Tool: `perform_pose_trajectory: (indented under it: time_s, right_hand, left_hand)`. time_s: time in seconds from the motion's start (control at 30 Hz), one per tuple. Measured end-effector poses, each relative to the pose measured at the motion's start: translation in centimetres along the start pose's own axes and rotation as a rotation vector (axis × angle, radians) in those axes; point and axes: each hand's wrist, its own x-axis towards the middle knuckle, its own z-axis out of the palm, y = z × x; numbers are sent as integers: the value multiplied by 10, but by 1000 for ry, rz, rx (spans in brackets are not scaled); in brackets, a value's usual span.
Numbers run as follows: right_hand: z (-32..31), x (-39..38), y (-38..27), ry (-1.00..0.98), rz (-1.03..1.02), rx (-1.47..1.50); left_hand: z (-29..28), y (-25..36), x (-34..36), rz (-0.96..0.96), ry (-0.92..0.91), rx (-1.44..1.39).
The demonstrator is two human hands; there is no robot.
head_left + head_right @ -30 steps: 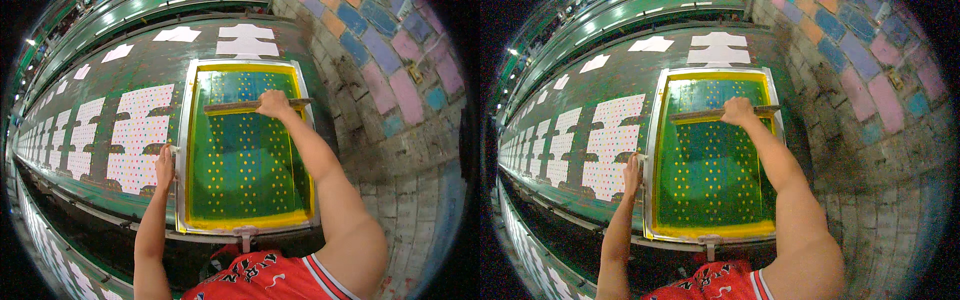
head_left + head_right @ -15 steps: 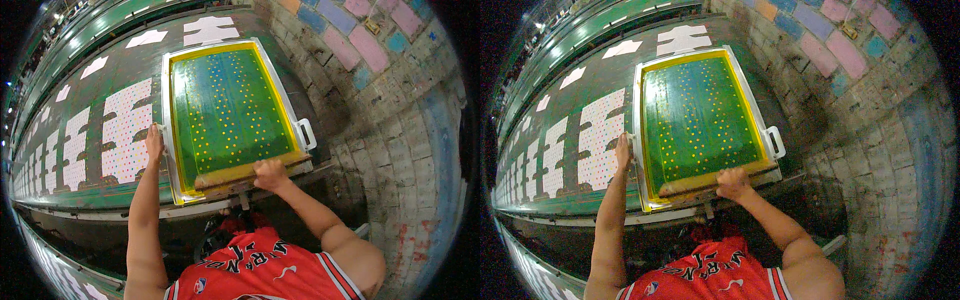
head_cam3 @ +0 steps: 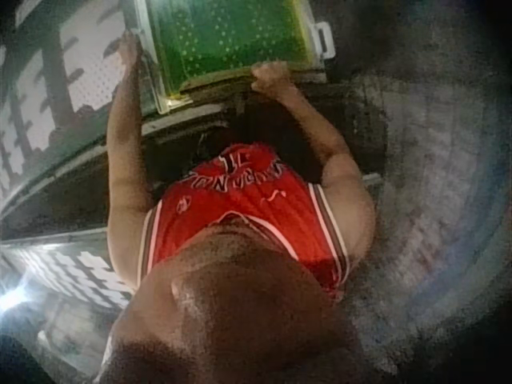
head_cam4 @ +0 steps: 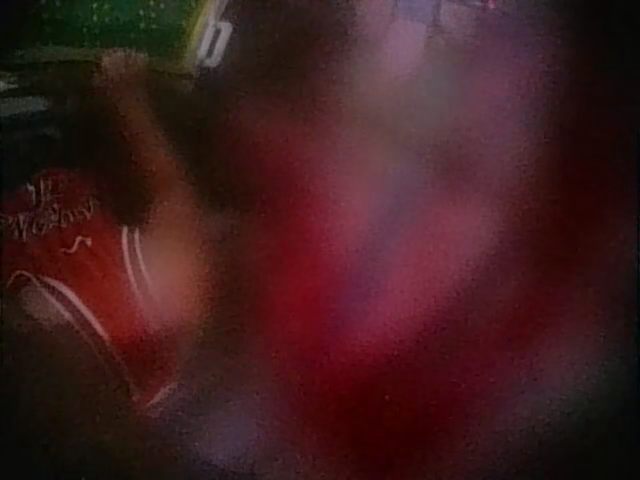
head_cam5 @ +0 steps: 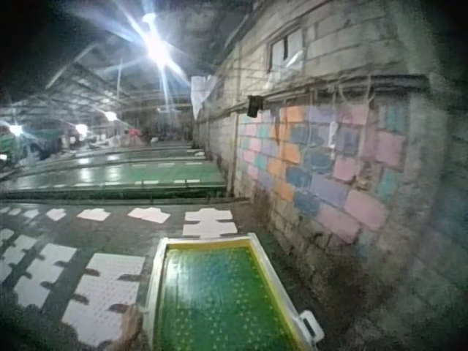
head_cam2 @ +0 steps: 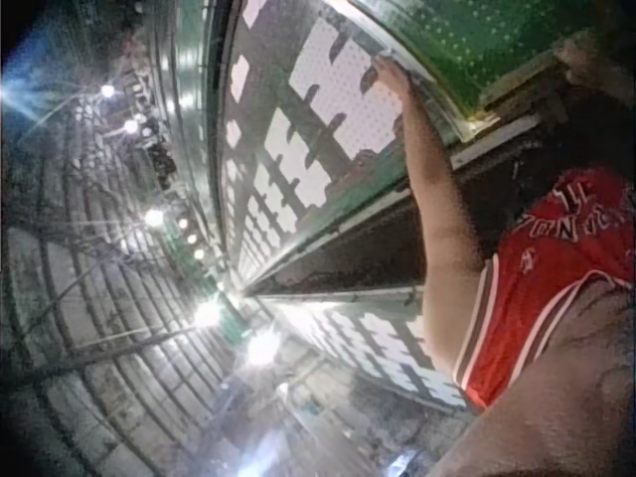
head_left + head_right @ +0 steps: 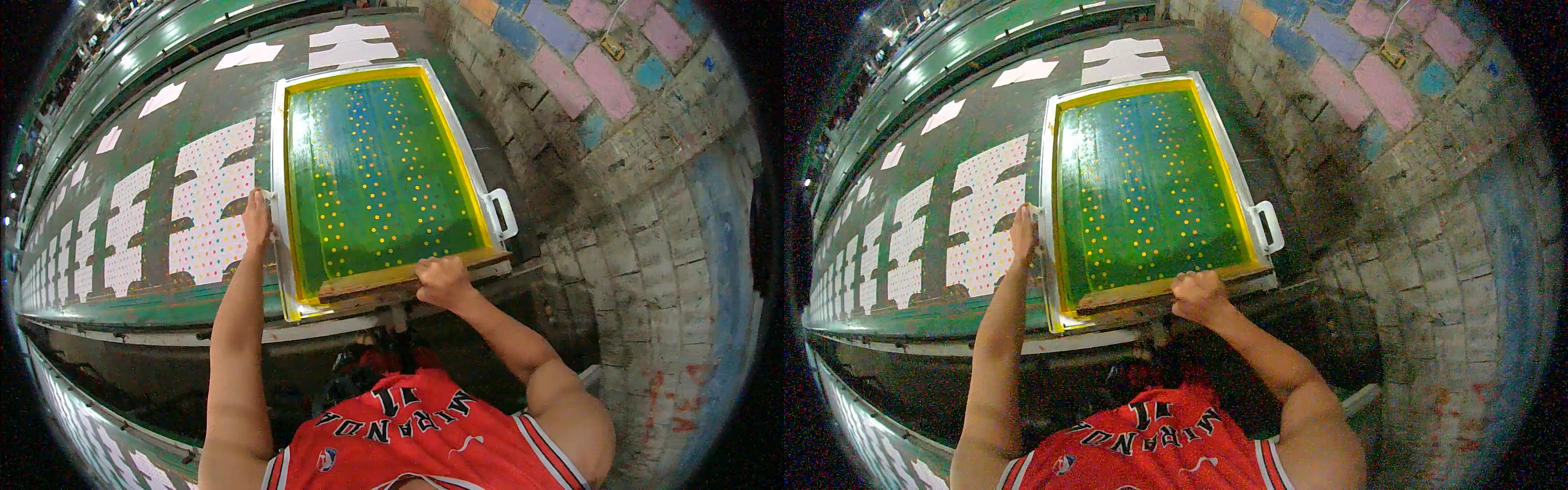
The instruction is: The person uses a squeegee to spread green ink across a screen printing frame placed over a white t-shirt on a conveyor belt. The person repeatedly pulls the squeegee across the screen to evenly coat the surface, then lifts the frame and moves it along the belt to the next position.
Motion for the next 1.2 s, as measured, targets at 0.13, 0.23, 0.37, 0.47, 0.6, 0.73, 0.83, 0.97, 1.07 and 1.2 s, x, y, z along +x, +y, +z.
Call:
perform_pose_trajectory:
  time_s: [0.13,0.23,0.37,0.47,0.6,0.73,0.83,0.97,1.07,1.2]
  right_hand:
    - [-14,19,8,-222,61,4]
    - [-19,41,12,-418,111,-25]
    - [-25,85,36,-368,74,1]
    - [-17,141,65,-201,49,4]
    - [8,242,118,-66,36,-7]
    - [36,345,171,55,13,-59]
    - [51,410,205,109,16,-112]
    - [65,483,237,82,50,-177]
    - [67,519,253,97,-9,-225]
    - [70,546,261,60,1,-214]
  left_hand:
    - [4,1,4,-36,31,34]
    - [3,-1,4,15,50,121]
    - [3,-2,3,-37,47,44]
    - [4,2,3,63,114,56]
    - [2,8,2,-99,56,190]
    - [1,14,0,-109,57,181]
    - [1,19,2,-81,74,204]
    - [-1,25,2,-287,15,239]
    - [0,27,3,-260,35,214]
    - [1,26,3,-244,50,140]
